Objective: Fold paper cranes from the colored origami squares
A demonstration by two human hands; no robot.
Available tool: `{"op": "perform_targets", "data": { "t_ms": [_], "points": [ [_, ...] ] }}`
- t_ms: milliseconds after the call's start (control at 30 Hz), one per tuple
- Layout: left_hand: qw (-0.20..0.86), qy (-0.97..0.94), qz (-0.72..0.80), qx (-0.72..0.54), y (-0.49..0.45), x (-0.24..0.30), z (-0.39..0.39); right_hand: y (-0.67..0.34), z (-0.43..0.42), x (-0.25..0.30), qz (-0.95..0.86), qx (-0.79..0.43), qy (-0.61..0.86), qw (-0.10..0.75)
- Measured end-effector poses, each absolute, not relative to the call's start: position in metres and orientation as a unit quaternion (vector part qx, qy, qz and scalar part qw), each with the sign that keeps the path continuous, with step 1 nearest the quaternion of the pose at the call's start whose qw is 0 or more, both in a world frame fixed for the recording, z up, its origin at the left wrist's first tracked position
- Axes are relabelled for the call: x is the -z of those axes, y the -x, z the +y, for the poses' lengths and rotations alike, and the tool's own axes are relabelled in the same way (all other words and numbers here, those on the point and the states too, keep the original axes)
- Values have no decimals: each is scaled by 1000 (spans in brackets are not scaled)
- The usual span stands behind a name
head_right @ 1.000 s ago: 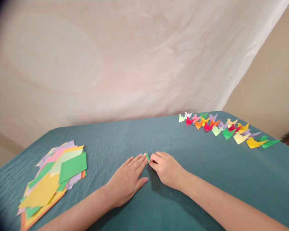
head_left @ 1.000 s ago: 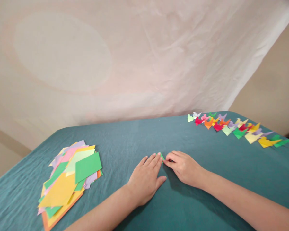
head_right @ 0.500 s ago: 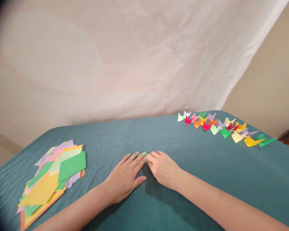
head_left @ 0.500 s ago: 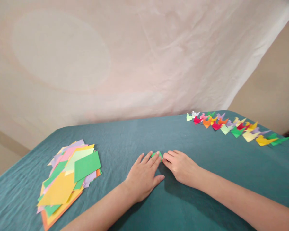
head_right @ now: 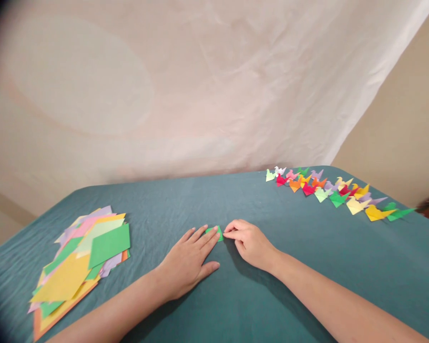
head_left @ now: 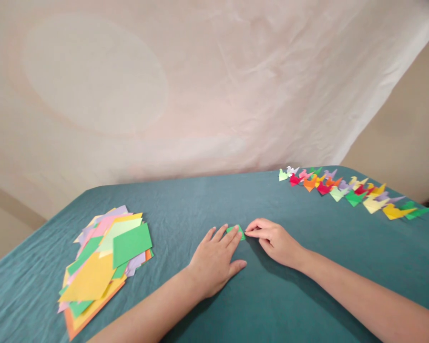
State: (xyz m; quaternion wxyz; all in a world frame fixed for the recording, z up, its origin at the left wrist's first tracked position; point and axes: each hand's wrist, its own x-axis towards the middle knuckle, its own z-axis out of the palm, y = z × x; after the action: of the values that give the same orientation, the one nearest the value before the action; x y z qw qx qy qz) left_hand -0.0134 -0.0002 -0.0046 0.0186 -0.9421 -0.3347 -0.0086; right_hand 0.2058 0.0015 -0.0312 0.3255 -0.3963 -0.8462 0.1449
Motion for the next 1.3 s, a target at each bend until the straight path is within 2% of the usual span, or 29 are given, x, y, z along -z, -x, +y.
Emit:
{"op": "perform_targets", "data": {
  "t_ms": [467,833,1300],
  "points": [
    [26,939,-343,14,14,4,-1,-199,-4,29,-888,-42,376,262],
    [4,931,-365,22,14,-2,-3,-195,-6,30,-889,-28,388,240],
    [-30,925,-378,-31,29,-16,9,-191,-3,33,-893,17,387,231]
  ]
}}
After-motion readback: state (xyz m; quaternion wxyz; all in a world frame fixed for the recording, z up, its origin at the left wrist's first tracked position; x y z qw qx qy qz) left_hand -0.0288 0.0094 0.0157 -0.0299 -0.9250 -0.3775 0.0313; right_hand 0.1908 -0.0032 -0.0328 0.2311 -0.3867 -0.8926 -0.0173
